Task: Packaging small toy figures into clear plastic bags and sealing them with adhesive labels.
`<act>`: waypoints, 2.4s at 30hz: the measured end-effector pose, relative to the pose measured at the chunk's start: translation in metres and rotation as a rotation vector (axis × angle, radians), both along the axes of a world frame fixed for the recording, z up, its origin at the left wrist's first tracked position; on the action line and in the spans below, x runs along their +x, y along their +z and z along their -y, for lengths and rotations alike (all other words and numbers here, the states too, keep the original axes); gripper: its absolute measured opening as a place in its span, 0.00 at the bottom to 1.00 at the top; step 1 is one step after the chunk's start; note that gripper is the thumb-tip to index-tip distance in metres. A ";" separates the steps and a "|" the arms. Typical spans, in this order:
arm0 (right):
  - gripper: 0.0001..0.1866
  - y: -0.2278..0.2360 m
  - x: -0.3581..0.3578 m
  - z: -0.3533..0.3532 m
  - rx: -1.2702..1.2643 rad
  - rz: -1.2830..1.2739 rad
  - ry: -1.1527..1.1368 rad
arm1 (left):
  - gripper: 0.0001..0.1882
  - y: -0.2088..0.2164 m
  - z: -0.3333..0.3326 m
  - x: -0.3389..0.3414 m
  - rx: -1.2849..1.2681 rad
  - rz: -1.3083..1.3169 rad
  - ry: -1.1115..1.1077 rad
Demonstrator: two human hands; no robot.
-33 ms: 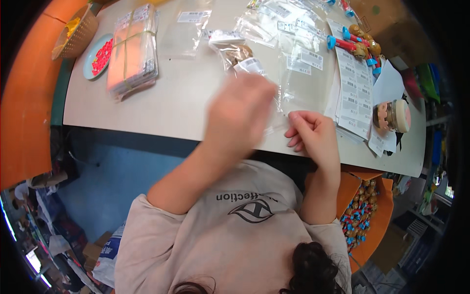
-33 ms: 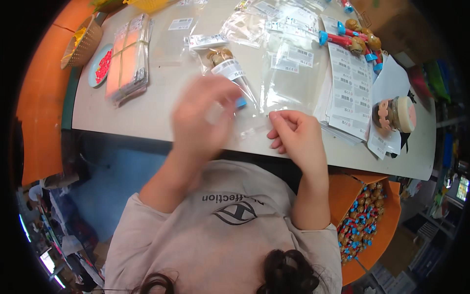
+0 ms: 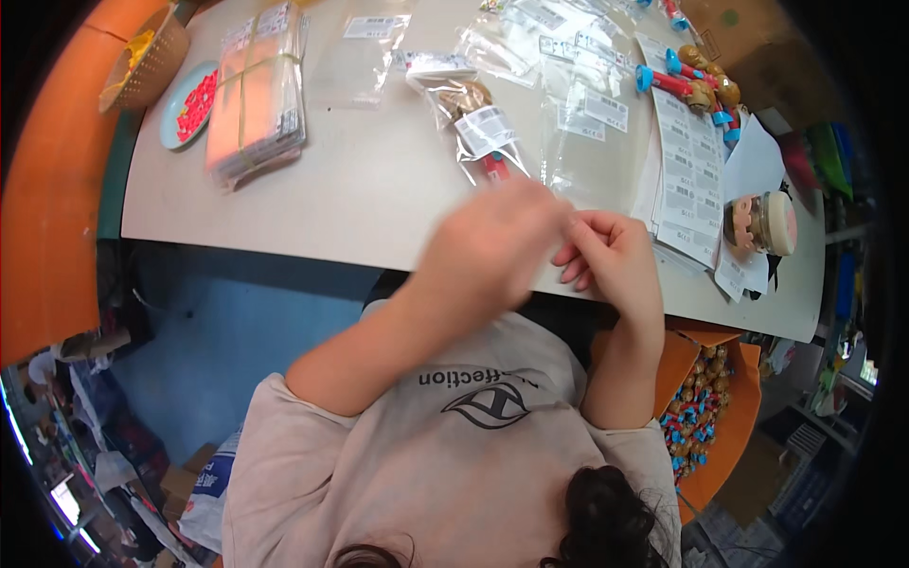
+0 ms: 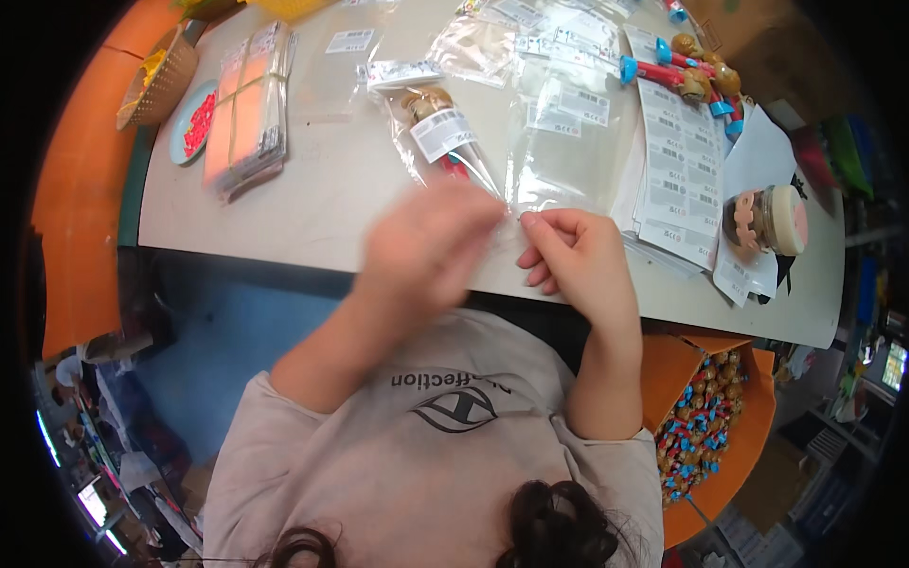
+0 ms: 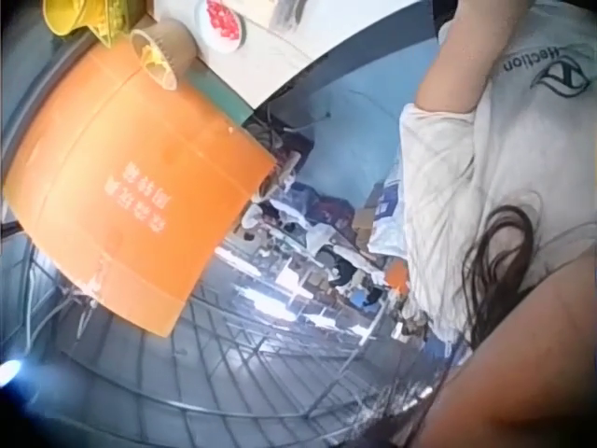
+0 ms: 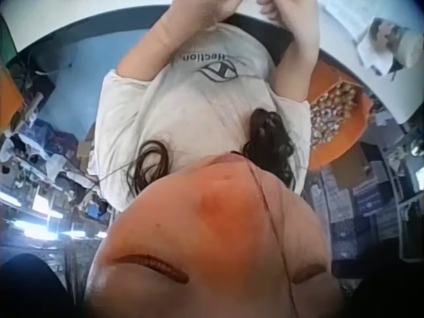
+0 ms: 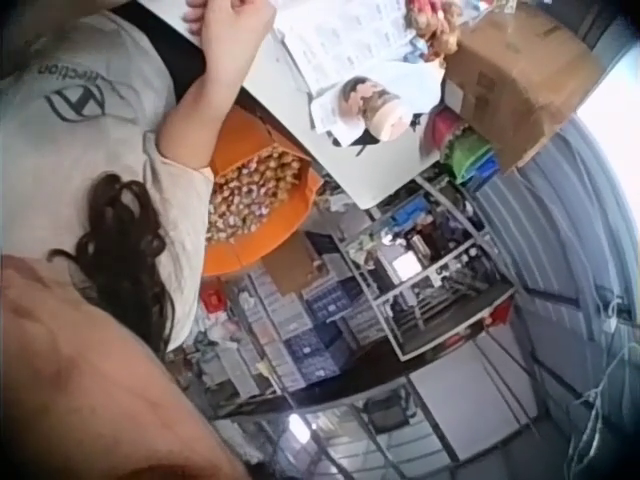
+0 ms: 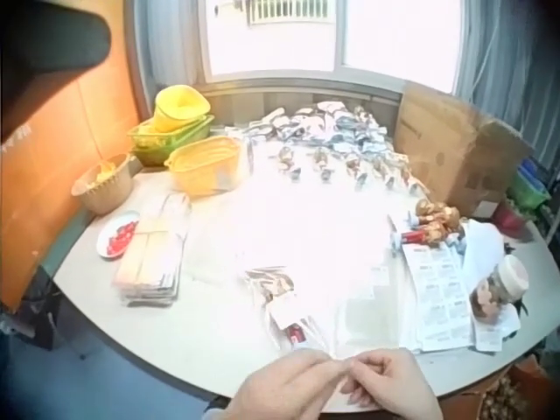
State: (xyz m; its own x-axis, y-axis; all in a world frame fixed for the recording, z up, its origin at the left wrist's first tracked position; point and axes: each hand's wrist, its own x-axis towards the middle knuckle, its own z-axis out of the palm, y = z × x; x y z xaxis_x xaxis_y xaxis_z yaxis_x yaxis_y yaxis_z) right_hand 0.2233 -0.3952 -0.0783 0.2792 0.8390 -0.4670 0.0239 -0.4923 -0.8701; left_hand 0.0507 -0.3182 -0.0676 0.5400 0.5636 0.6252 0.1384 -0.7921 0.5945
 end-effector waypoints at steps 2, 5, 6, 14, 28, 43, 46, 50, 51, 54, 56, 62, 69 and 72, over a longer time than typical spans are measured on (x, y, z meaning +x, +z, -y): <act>0.13 -0.002 0.008 -0.006 -0.017 -0.017 0.082 | 0.10 -0.016 0.015 0.004 -0.155 -0.117 -0.127; 0.13 -0.002 0.013 -0.011 -0.064 -0.070 0.135 | 0.08 -0.035 0.016 0.005 -0.181 -0.276 0.049; 0.13 -0.001 0.014 -0.012 -0.070 -0.069 0.141 | 0.08 -0.039 0.016 0.005 -0.187 -0.274 0.054; 0.11 0.010 0.004 -0.017 -0.090 -0.076 0.140 | 0.09 -0.040 0.020 -0.001 -0.304 -0.165 0.141; 0.09 -0.001 0.006 -0.025 -0.094 -0.136 0.215 | 0.06 -0.048 0.022 0.006 -0.214 -0.225 0.172; 0.09 -0.002 -0.008 -0.019 0.057 -0.449 -0.002 | 0.11 -0.042 0.018 -0.004 -0.020 -0.020 0.240; 0.09 -0.004 -0.009 -0.018 0.088 -0.464 -0.006 | 0.12 -0.042 0.018 -0.005 0.005 -0.019 0.239; 0.09 -0.003 -0.010 -0.017 0.126 -0.462 -0.019 | 0.10 -0.042 0.017 -0.003 0.026 0.046 0.244; 0.09 -0.003 -0.010 -0.017 0.126 -0.463 -0.018 | 0.10 -0.042 0.016 -0.003 0.026 0.046 0.245; 0.09 -0.003 -0.007 -0.016 0.126 -0.506 -0.042 | 0.14 -0.042 0.014 -0.001 0.107 0.049 0.222; 0.08 -0.007 -0.004 -0.016 0.138 -0.584 -0.008 | 0.13 -0.039 0.014 -0.002 0.120 0.022 0.209; 0.07 -0.006 -0.013 -0.017 0.130 -0.437 -0.025 | 0.12 -0.037 0.005 -0.005 0.056 0.006 0.108; 0.07 -0.016 -0.005 -0.021 0.183 -0.490 -0.108 | 0.10 -0.034 0.001 -0.013 -0.118 0.030 0.017; 0.07 -0.016 -0.003 -0.022 0.159 -0.501 -0.105 | 0.09 -0.028 -0.004 -0.020 -0.214 0.010 -0.006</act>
State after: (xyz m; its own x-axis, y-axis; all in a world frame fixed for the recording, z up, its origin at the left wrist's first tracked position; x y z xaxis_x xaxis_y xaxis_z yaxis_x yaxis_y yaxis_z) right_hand 0.2205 -0.3737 -0.0947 0.1409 0.8900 -0.4337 -0.4556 -0.3306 -0.8265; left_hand 0.0311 -0.3140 -0.0957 0.5377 0.6809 0.4972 0.1272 -0.6485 0.7505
